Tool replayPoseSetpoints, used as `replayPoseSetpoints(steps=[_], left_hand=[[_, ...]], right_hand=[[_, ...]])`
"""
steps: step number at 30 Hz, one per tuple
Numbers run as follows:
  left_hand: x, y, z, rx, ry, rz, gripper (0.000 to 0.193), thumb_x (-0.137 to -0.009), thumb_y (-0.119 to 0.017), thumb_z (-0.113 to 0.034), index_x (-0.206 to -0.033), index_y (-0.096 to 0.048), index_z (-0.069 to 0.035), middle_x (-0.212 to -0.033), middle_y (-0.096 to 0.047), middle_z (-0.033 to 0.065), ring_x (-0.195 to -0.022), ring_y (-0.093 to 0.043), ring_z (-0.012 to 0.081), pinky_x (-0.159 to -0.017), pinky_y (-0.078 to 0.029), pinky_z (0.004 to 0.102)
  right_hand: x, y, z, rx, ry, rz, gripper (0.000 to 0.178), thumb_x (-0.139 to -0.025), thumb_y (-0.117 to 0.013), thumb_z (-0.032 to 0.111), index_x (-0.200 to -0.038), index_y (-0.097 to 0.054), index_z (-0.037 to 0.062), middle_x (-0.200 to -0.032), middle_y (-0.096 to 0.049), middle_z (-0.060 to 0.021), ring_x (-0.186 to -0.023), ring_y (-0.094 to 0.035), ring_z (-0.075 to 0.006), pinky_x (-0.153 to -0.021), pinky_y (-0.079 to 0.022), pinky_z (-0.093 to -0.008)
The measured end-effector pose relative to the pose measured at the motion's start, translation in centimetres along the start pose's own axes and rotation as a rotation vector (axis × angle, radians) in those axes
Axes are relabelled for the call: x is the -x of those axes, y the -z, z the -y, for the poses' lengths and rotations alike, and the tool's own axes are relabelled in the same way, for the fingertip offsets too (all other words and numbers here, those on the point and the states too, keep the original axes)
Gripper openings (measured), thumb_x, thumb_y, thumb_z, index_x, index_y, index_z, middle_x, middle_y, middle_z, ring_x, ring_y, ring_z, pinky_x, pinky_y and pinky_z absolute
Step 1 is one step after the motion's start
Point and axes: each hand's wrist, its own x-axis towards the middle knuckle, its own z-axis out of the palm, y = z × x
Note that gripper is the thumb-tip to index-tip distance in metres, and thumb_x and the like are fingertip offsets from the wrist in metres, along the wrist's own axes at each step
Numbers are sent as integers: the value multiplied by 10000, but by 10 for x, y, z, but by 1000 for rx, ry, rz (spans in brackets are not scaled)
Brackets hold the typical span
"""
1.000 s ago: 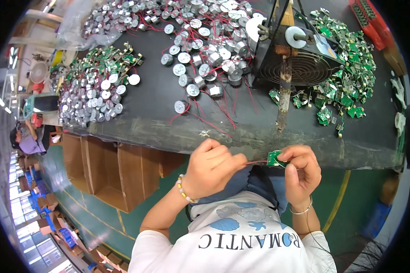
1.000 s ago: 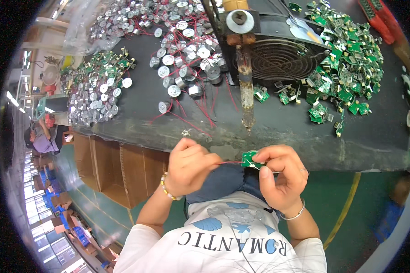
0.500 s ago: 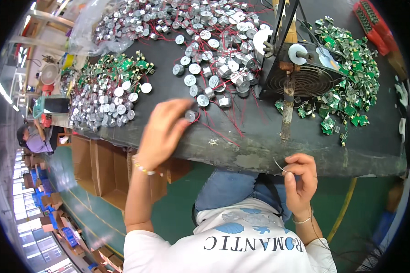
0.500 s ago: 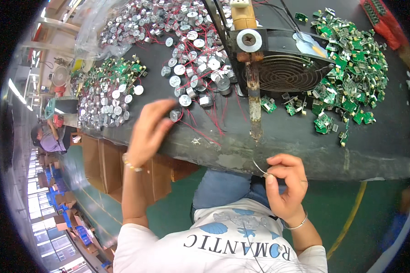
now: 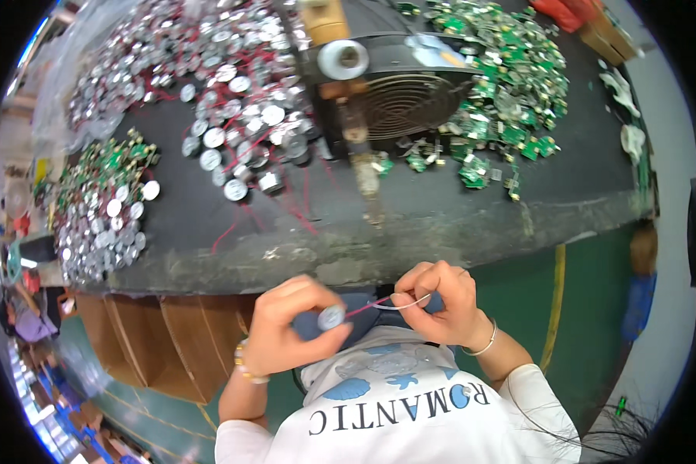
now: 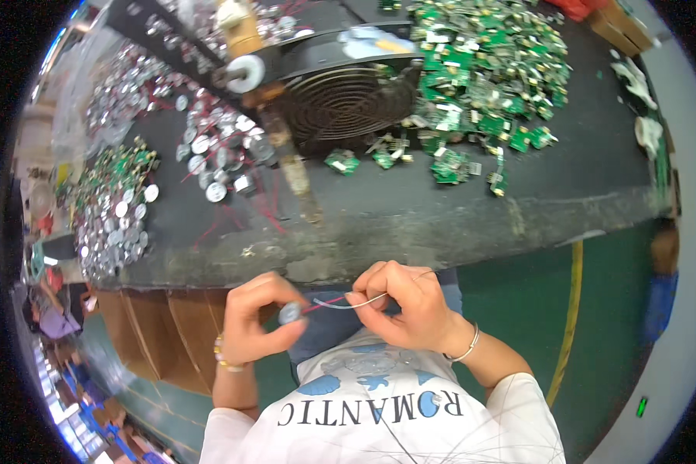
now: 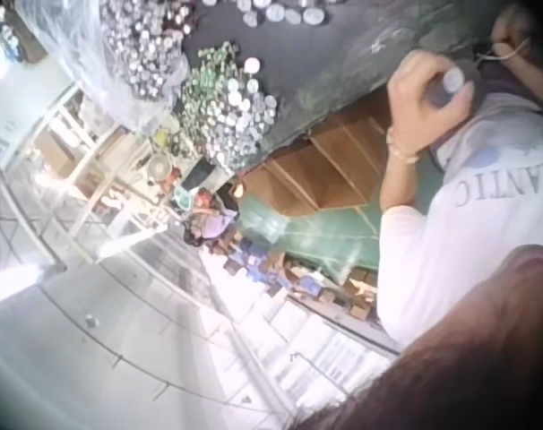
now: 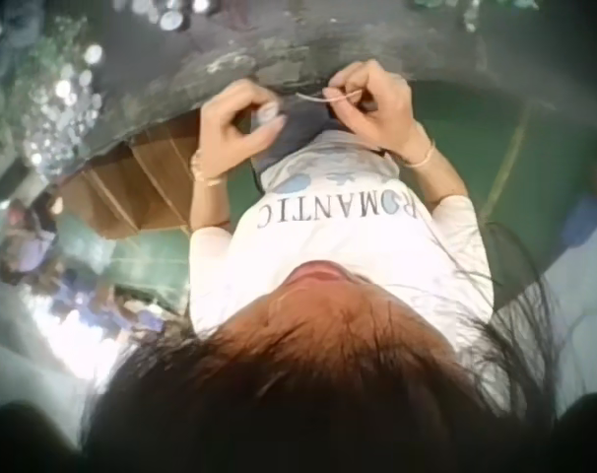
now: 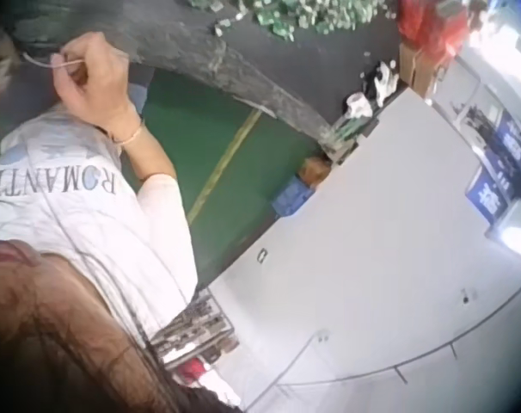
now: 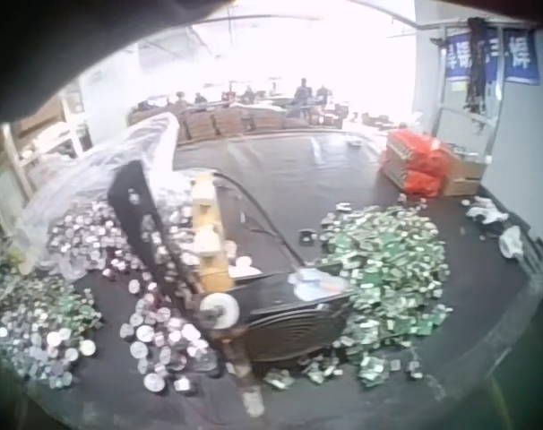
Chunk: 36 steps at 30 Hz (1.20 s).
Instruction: The person solders wires from small electronic components onto circuit boards using solder wire against a stationary soldering iron and places the assembled units into a pile.
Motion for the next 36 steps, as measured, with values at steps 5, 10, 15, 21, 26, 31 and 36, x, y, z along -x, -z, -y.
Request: replayPoseSetpoints(steps=[5,10,15,21,26,31,36], left_hand=[[-4,-31,-11,427,12,-4,332,-782,-711,-41,-1083,-581,11,-849,-669,58,-748,-595,115,-683,-476,258],[1,-23,-15,40,56,-328,74,-767,-730,-20,-792,-661,-30,-614,-557,-1,-506,-464,55,-475,-362,207],[-33,-8,-1,-350,-4,-553,46,-832,-662,-11,-861,-629,-28,-608,-547,32,-484,-469,87,-475,-382,214],[-20,-35,9,-268,-91,-349,53,-808,-659,6,-848,-628,-9,-737,-619,71,-578,-547,129,-529,-431,243],[-25,-38,11,-81,52,-476,53,-827,-679,-12,-852,-634,3,-701,-639,39,-580,-542,64,-535,-427,208],[-27,-40,7,45,90,-411,53,-836,-675,-14,-870,-640,6,-676,-608,-9,-600,-502,33,-548,-400,184],[-24,-35,9,141,106,-351,50,-834,-667,-18,-872,-642,2,-714,-595,-10,-614,-467,33,-564,-377,195]], right_hand=[[-6,-10,1,-24,164,-4,262,-764,-695,-57,-772,-470,76,-752,-666,-87,-591,-595,-187,-497,-464,-279],[-20,37,3,574,299,-177,236,-677,-743,49,-768,-533,111,-872,-680,-26,-626,-556,-205,-635,-426,-337],[-31,70,-20,1096,117,-314,189,-715,-685,39,-828,-536,66,-1007,-655,-37,-804,-555,-247,-719,-403,-373],[-12,33,-10,662,115,-215,186,-702,-705,-10,-772,-538,32,-982,-638,-102,-727,-589,-260,-647,-481,-349],[-37,40,-7,825,-59,-347,211,-700,-726,20,-774,-529,32,-934,-634,-76,-702,-599,-254,-612,-478,-356],[-34,39,-14,702,5,-327,219,-697,-728,-4,-729,-518,46,-943,-635,-72,-665,-586,-212,-591,-473,-332],[-29,32,-4,624,54,-287,253,-680,-761,-19,-716,-518,40,-977,-624,-87,-607,-568,-170,-545,-462,-279]])
